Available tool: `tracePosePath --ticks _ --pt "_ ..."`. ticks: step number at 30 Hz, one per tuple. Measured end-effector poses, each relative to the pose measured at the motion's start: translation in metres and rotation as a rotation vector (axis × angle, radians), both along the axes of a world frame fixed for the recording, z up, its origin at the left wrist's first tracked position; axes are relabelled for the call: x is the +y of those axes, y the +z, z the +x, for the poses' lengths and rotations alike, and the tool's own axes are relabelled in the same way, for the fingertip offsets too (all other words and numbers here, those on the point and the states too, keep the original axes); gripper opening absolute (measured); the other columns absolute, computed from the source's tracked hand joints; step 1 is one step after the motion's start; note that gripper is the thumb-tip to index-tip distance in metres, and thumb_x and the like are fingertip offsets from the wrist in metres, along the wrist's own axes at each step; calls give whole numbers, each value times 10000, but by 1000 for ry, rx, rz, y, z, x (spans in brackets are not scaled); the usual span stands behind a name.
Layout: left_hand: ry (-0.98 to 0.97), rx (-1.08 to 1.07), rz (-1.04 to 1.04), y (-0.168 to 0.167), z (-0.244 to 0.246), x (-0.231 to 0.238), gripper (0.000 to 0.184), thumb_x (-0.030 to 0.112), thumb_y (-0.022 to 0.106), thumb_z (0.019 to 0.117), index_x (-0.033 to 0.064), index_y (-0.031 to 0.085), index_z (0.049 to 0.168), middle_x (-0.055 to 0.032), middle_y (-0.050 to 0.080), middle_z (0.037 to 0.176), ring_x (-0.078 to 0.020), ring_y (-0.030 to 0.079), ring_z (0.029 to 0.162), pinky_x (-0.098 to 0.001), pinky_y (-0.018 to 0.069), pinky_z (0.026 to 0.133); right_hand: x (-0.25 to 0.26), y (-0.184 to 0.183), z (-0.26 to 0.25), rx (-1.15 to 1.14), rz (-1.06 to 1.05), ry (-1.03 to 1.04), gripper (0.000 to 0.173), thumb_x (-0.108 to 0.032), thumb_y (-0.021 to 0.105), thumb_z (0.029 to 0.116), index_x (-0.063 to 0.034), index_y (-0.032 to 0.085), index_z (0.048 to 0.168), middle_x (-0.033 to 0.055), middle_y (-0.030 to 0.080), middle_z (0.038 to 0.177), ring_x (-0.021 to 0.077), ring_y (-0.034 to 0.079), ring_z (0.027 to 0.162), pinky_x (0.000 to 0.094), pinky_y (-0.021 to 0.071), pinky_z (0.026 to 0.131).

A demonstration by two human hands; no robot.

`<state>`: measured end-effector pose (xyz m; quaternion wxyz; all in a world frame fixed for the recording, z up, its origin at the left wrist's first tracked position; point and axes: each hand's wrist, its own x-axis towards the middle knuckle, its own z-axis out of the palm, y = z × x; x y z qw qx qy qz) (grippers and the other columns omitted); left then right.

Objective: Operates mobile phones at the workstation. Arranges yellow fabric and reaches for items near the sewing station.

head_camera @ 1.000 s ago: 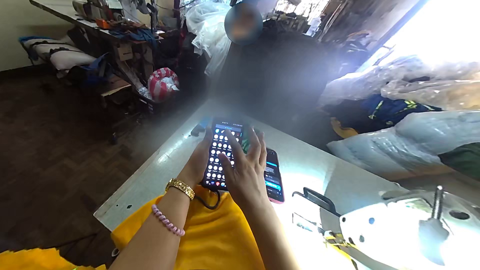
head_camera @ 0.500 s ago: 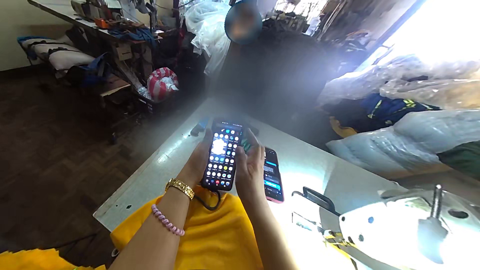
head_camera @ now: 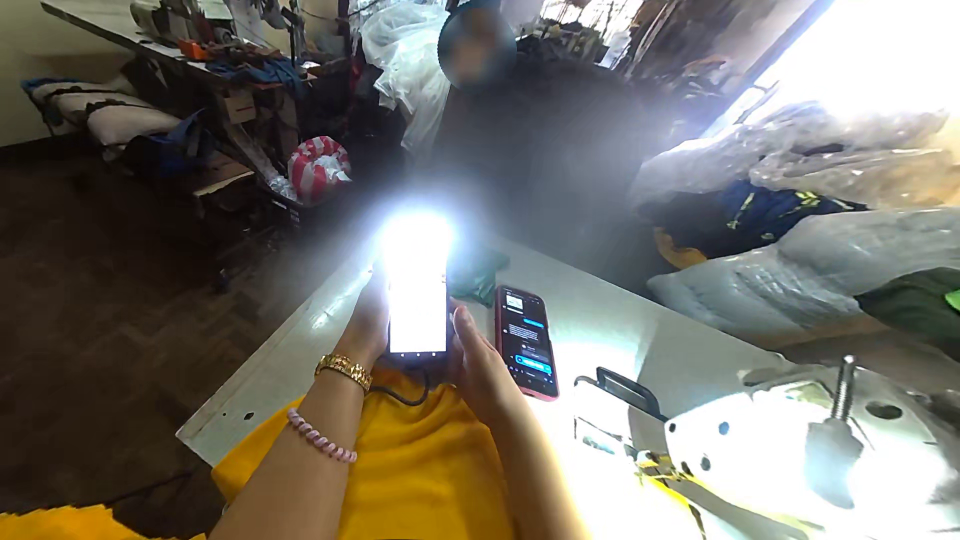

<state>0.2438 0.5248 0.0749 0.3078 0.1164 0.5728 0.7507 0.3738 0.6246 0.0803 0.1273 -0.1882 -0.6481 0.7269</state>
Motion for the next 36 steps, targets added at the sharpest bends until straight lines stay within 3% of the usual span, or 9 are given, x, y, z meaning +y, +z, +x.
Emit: tracePosePath --ticks 2,7,18,22,31,36 --pt "9 14 -10 -1 0 0 737 780 241 975 325 467 1509 -4 568 1470 -262 560 1313 -595 477 1017 -3 -4 -1 40 -4 -23 604 -572 331 1056 -270 334 1578 32 546 1479 164 578 1292 396 507 1052" --pt "39 28 10 2 3 0 703 753 259 993 313 494 1488 -1 587 1442 -244 581 1283 -570 490 1005 -11 -11 -6 117 12 -79 512 -396 352 1081 -250 348 1572 17 557 1456 135 587 1262 366 504 1041" --pt "81 48 0 4 6 -2 704 744 297 994 288 490 1496 -12 548 1484 -250 537 1332 -574 455 1046 -10 -14 -6 133 12 -43 538 -307 397 1058 -268 312 1588 12 517 1498 140 572 1284 369 502 1039" --pt "87 18 47 19 6 5 632 635 267 1053 248 476 1506 -2 545 1486 -188 520 1351 -520 436 1090 -9 -14 -6 114 25 -52 533 -260 403 1045 -267 329 1573 20 552 1451 140 603 1233 361 521 1004" --pt "98 25 56 18 4 5 620 638 305 1045 229 519 1459 -17 602 1403 -187 576 1272 -499 483 1032 -10 -15 -7 125 10 -54 569 -179 444 1007 -254 338 1561 38 563 1429 151 615 1218 355 531 996" --pt "97 32 53 18 4 5 642 651 300 1041 232 493 1487 -19 572 1449 -191 548 1314 -511 457 1067 -9 -14 -7 118 13 -49 591 -154 439 1001 -253 323 1572 38 551 1448 149 611 1226 354 531 998"
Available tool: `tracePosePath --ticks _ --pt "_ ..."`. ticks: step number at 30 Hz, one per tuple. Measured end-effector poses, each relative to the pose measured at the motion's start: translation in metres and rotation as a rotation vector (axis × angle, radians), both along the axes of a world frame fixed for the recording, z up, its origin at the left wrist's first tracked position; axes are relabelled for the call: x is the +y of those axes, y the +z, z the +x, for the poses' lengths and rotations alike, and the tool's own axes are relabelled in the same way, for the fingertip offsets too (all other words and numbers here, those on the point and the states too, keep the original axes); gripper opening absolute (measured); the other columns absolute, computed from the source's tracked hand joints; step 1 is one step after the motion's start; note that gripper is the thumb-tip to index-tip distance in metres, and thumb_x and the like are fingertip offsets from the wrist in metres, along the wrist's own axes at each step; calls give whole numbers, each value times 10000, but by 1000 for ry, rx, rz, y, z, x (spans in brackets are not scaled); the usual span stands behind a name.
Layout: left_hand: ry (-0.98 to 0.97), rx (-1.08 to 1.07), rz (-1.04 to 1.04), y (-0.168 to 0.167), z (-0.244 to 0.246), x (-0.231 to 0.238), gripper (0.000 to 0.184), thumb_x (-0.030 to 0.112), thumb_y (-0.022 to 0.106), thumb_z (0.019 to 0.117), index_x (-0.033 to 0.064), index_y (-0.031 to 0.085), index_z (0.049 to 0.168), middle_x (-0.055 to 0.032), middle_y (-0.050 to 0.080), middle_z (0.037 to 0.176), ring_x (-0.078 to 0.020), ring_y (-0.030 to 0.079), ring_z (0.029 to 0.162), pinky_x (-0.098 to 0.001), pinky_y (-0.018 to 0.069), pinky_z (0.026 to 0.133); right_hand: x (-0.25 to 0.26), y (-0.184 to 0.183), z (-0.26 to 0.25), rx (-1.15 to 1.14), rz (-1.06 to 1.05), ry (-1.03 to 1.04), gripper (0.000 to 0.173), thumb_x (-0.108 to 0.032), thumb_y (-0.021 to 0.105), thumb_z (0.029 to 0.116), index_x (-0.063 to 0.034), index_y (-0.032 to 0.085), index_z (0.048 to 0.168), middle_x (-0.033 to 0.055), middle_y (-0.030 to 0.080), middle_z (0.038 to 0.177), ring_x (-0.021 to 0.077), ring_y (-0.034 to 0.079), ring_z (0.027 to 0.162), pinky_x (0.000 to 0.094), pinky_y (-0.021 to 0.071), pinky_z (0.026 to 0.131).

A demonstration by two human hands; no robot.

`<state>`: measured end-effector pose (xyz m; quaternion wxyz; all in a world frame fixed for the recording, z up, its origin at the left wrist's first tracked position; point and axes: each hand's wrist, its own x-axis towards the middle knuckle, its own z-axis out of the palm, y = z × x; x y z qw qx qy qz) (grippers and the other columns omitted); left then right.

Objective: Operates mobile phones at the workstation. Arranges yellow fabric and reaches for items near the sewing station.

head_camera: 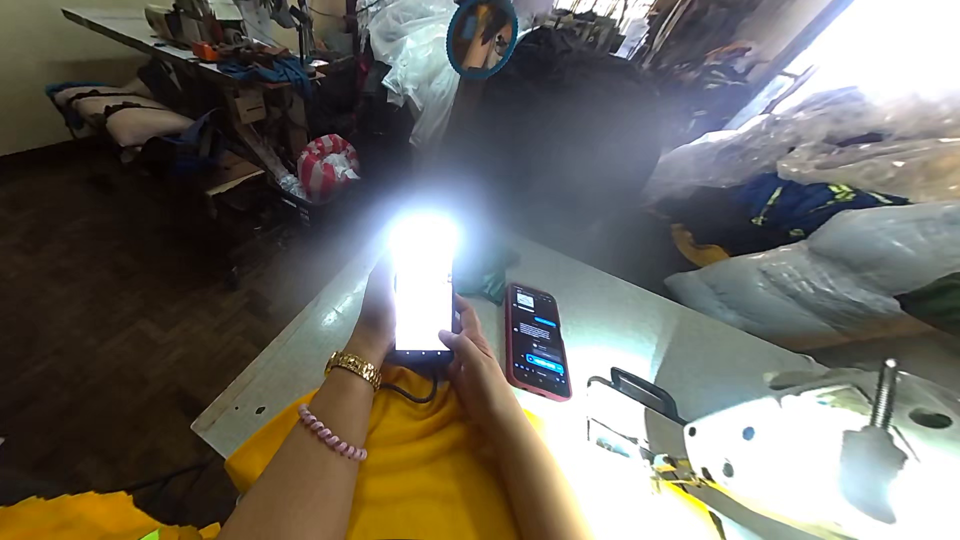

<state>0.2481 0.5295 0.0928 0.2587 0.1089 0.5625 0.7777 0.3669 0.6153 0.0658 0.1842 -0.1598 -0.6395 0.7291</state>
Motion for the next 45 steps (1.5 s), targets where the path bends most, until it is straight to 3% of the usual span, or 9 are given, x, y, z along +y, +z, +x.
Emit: tracePosePath --ticks 7,16,22,32,36,39,45 --pt "-7 1 8 0 0 0 637 651 296 1042 242 495 1487 -9 568 1455 -185 542 1323 -503 456 1073 1 -1 0 2 -18 6 617 -106 449 971 -261 334 1557 49 587 1389 154 645 1158 344 557 934" --pt "-6 -1 29 1 0 0 634 650 296 1042 245 493 1489 0 568 1457 -179 536 1330 -503 450 1079 1 -1 -1 -19 -25 1 657 -92 466 961 -258 308 1576 53 562 1427 159 632 1186 358 552 952" --pt "-11 13 11 2 0 -1 624 608 259 1065 239 444 1532 0 505 1527 -178 479 1392 -503 404 1126 1 -3 -1 -7 -13 -3 632 -110 471 956 -249 332 1557 56 598 1369 161 654 1140 360 568 919" --pt "2 -11 33 1 0 1 616 607 274 1064 236 468 1516 2 520 1514 -176 485 1385 -496 406 1122 1 -3 0 -18 -8 -2 642 -118 467 956 -255 319 1566 59 581 1390 159 644 1157 358 561 930" --pt "4 0 -1 -4 0 -1 652 673 289 1034 251 507 1481 -8 564 1463 -201 536 1327 -516 454 1059 2 -4 -1 -5 -21 1 631 -109 460 961 -250 324 1561 68 587 1382 167 650 1150 366 563 933" --pt "1 -12 21 2 0 1 638 637 289 1050 235 479 1507 0 539 1494 -181 505 1368 -501 419 1112 1 -3 0 -11 -17 -3 639 -102 459 955 -247 320 1562 64 585 1381 157 651 1143 353 564 925" --pt "-8 9 25 3 1 -1 632 635 282 1051 243 481 1504 1 540 1491 -178 511 1361 -500 425 1107 2 -3 0 -5 -16 -2 640 -101 459 961 -244 313 1568 64 572 1406 160 639 1174 352 554 952"
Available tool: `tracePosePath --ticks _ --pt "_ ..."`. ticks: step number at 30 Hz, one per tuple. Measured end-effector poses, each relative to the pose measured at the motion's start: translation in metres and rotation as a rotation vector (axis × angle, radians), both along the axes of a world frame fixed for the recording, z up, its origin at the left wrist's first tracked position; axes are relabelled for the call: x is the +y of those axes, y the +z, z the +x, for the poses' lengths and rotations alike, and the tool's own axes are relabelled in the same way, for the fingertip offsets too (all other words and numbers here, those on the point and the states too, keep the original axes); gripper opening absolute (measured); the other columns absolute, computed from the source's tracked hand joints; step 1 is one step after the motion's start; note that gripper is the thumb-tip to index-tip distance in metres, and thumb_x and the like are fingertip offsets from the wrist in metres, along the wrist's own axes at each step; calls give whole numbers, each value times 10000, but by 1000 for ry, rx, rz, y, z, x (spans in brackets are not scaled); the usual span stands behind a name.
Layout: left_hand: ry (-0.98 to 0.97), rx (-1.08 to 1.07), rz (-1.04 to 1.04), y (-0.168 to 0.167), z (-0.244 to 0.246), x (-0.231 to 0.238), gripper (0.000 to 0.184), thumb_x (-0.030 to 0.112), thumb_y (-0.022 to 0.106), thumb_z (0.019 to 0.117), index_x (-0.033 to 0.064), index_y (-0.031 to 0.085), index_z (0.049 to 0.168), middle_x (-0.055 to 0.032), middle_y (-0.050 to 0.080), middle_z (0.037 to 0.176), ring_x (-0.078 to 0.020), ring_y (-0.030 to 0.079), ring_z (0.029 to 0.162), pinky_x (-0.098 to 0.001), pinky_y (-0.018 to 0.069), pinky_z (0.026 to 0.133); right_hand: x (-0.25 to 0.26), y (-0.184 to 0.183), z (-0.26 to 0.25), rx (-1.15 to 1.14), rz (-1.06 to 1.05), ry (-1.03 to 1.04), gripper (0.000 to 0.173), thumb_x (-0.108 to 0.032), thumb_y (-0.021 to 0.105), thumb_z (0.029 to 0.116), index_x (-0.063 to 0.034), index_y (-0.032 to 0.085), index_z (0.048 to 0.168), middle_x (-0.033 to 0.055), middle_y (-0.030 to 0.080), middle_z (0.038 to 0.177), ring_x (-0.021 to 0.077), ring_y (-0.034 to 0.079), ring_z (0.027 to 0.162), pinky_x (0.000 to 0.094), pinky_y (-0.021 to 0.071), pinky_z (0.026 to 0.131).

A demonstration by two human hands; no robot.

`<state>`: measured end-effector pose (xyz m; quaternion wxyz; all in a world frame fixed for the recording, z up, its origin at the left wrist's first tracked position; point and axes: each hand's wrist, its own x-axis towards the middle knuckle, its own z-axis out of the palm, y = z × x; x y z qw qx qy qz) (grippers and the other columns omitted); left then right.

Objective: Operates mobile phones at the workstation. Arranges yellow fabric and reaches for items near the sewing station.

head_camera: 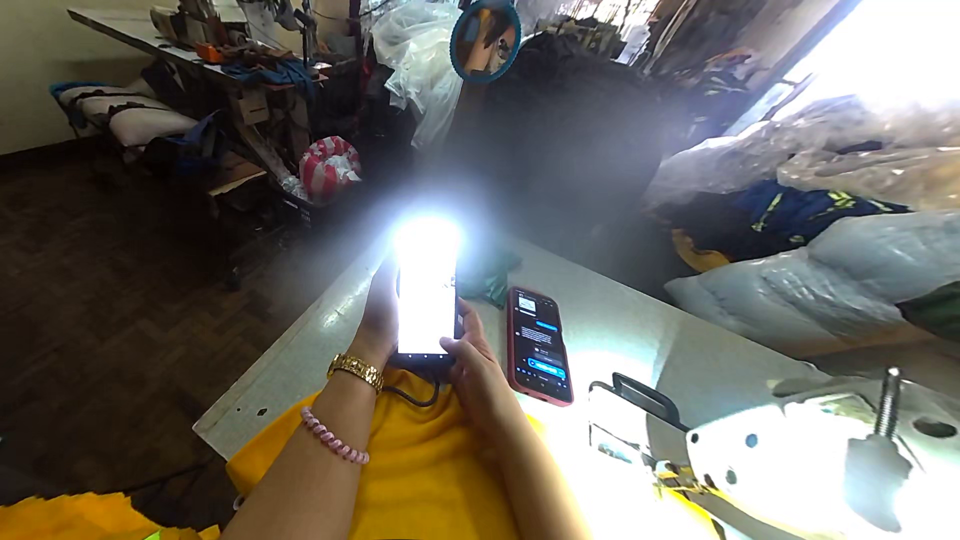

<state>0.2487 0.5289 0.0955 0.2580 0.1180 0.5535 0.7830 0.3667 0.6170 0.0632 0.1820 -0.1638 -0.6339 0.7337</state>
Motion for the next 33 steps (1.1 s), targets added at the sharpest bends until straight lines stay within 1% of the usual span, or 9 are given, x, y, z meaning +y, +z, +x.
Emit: tracePosePath --ticks 5,7,9,21,26,27,29,30,33 --pt "11 -3 -29 0 2 -1 636 640 292 1049 245 465 1517 -2 506 1524 -192 477 1393 -518 403 1121 0 -1 0 1 4 -2 639 -109 465 959 -239 314 1566 64 581 1389 150 641 1162 348 553 946" --pt "4 -2 -60 -10 1 -3 678 712 300 1012 278 492 1496 -5 542 1490 -226 530 1339 -543 455 1056 0 -1 0 7 6 -1 633 -119 468 954 -233 321 1559 62 586 1380 152 644 1156 352 557 941" --pt "-12 -7 -68 -16 0 -5 706 747 299 992 292 495 1494 -7 540 1493 -245 531 1337 -558 459 1046 0 -1 0 6 -3 -5 630 -113 465 955 -231 324 1557 67 591 1375 161 649 1151 355 560 938" --pt "-13 1 -65 -17 -1 -5 703 751 299 989 305 492 1498 7 539 1497 -236 529 1345 -558 458 1053 0 -1 0 8 -1 -3 619 -111 461 966 -246 334 1556 62 590 1376 158 647 1154 353 554 949" --pt "16 6 -20 1 2 0 623 622 264 1060 234 498 1488 -5 564 1462 -183 539 1328 -503 447 1081 -1 0 0 -11 -3 -6 631 -114 460 967 -248 315 1566 57 581 1391 149 643 1162 343 556 940" --pt "1 10 -25 -2 2 -2 635 642 265 1052 248 490 1497 -2 551 1478 -193 527 1341 -513 440 1085 -1 0 1 -7 -3 -2 632 -114 459 968 -248 314 1568 57 576 1402 152 637 1175 349 551 953" --pt "-4 1 -51 -11 1 -4 684 727 281 1007 284 513 1475 -1 583 1442 -224 572 1287 -539 483 1020 0 -1 0 4 -7 -1 630 -117 460 969 -249 315 1567 62 579 1400 163 641 1173 362 554 956" --pt "-9 -15 -56 -13 1 -5 707 751 290 991 290 512 1478 -5 581 1446 -237 570 1289 -548 481 1016 0 -1 0 6 -7 1 629 -119 459 968 -252 315 1566 62 580 1398 163 642 1170 363 553 956" --pt "-10 -8 -49 -14 0 -4 692 741 293 997 295 507 1482 6 565 1465 -226 551 1315 -542 469 1037 0 -1 0 5 -6 4 623 -119 459 969 -255 323 1562 61 587 1388 165 646 1164 365 554 955"
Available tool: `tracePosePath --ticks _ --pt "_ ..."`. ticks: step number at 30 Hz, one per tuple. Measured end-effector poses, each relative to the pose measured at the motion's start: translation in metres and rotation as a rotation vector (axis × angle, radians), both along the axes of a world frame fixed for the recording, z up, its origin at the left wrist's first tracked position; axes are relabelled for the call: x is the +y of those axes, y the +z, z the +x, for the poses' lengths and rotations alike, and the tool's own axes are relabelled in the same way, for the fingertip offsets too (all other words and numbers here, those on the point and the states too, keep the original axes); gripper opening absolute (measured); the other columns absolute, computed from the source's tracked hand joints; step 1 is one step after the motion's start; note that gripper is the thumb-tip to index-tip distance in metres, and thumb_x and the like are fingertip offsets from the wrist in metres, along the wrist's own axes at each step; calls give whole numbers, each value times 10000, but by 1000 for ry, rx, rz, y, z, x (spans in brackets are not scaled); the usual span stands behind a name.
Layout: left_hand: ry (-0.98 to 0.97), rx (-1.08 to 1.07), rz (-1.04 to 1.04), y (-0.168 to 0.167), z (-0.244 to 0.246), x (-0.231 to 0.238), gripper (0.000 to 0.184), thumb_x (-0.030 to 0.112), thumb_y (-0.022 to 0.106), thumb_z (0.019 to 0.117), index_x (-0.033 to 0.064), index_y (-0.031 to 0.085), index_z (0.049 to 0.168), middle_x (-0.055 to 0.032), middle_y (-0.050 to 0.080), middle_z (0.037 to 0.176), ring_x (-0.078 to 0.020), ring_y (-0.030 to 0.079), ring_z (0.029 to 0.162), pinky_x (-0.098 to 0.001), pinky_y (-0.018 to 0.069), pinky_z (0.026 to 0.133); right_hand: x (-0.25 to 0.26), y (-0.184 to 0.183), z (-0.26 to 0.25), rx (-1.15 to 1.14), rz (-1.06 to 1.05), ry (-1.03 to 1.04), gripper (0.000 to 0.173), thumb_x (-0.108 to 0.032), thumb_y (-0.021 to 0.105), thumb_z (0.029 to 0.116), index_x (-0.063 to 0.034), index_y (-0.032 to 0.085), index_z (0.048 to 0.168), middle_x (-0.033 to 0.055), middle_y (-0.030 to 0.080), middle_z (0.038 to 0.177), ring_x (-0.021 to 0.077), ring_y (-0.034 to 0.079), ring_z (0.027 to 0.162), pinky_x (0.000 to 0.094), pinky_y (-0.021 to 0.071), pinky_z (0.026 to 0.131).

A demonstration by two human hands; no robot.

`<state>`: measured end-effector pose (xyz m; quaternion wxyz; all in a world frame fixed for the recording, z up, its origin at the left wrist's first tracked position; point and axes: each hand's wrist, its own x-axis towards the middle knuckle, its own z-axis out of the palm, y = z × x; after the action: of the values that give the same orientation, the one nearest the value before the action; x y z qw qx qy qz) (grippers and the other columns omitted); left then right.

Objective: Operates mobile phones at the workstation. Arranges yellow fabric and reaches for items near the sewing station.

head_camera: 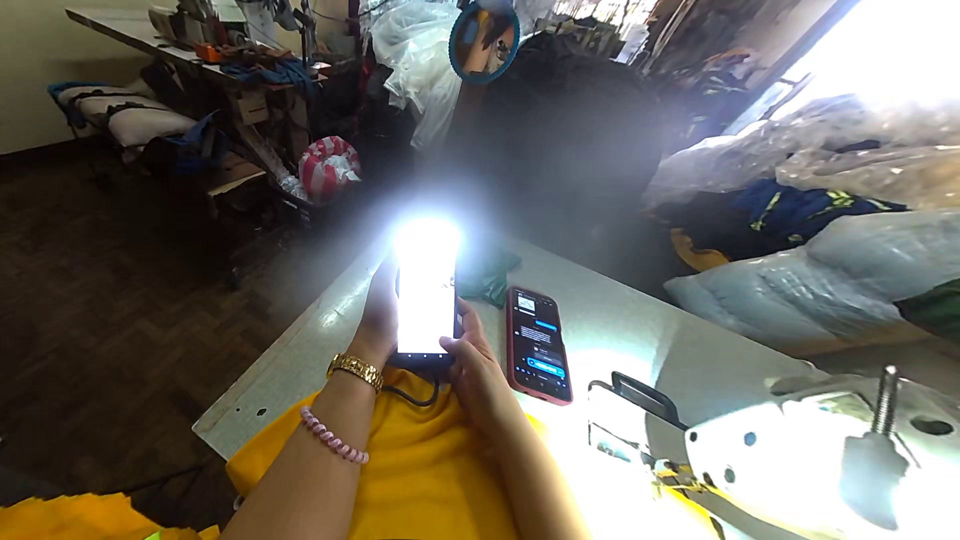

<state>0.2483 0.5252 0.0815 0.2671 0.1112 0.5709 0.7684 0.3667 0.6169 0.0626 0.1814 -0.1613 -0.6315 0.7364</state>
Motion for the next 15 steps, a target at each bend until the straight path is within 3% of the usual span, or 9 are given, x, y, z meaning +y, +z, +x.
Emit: tracePosePath --ticks 5,10,12,15 --pt "16 97 -38 -6 -1 3 599 616 279 1062 259 488 1497 10 503 1519 -195 463 1388 -521 393 1112 0 -1 -1 5 0 -11 618 -96 454 966 -237 335 1556 65 599 1363 163 655 1134 361 565 926" --pt "14 108 -53 -10 -1 1 618 651 286 1046 272 504 1482 6 524 1496 -206 492 1353 -523 419 1078 1 -1 0 2 7 -5 623 -107 459 965 -244 330 1559 66 596 1371 165 652 1143 364 565 926" --pt "1 27 9 -1 -1 1 666 698 275 1025 280 497 1494 16 545 1489 -201 524 1349 -526 448 1077 1 0 0 -3 6 -1 632 -111 456 967 -248 315 1568 64 586 1386 165 647 1153 365 561 932" --pt "4 -18 55 13 0 5 642 652 273 1045 250 488 1497 10 548 1482 -174 513 1356 -503 431 1097 1 0 0 -12 4 -1 666 -89 464 940 -252 314 1568 59 590 1379 158 655 1130 353 570 901"
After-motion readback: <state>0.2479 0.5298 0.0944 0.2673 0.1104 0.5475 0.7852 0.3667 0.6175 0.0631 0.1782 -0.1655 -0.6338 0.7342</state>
